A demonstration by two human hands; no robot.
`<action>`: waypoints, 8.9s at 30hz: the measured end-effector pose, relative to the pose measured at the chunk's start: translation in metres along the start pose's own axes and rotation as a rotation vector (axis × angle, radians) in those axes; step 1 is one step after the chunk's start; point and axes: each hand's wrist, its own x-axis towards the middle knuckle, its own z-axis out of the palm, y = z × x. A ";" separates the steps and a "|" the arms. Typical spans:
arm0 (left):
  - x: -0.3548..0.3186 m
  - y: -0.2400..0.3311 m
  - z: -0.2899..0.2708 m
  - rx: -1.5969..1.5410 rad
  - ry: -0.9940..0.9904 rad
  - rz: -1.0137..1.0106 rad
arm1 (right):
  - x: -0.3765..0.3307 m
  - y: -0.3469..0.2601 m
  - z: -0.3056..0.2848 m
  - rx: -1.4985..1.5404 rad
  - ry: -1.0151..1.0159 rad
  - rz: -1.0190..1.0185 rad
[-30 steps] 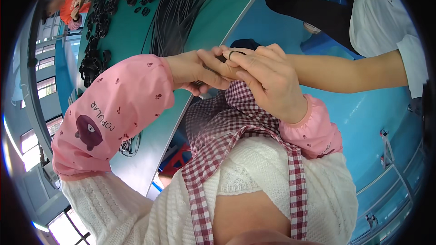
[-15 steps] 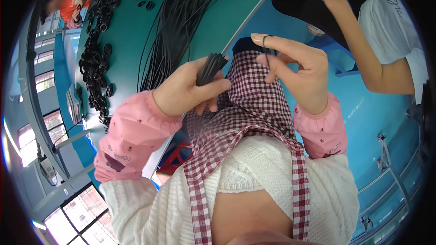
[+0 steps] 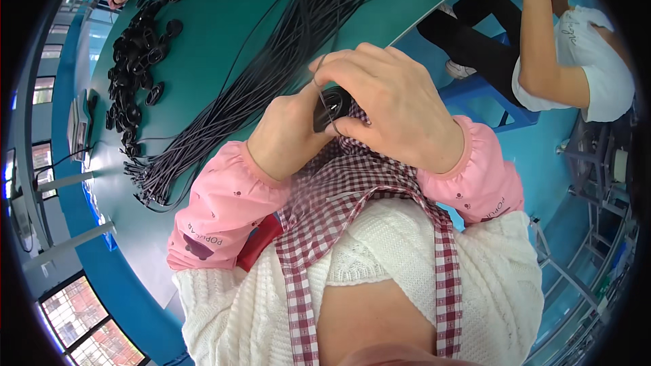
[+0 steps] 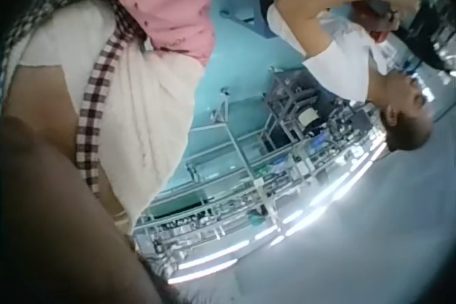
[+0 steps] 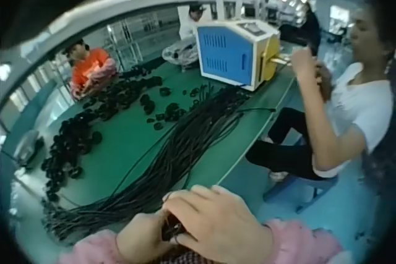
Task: Assembling black plastic rings onto bundles of electrical cables at a manufacturing workbench.
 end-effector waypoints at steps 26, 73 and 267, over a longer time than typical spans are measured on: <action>-0.032 0.000 -0.027 -0.243 0.145 -0.047 | -0.043 0.016 0.059 1.549 -0.100 0.960; -0.039 -0.014 0.001 -0.864 0.226 -0.052 | 0.002 -0.026 0.048 -0.079 0.363 0.039; -0.057 -0.266 -0.180 -0.413 0.711 -0.147 | 0.101 0.054 0.100 0.539 -0.191 0.436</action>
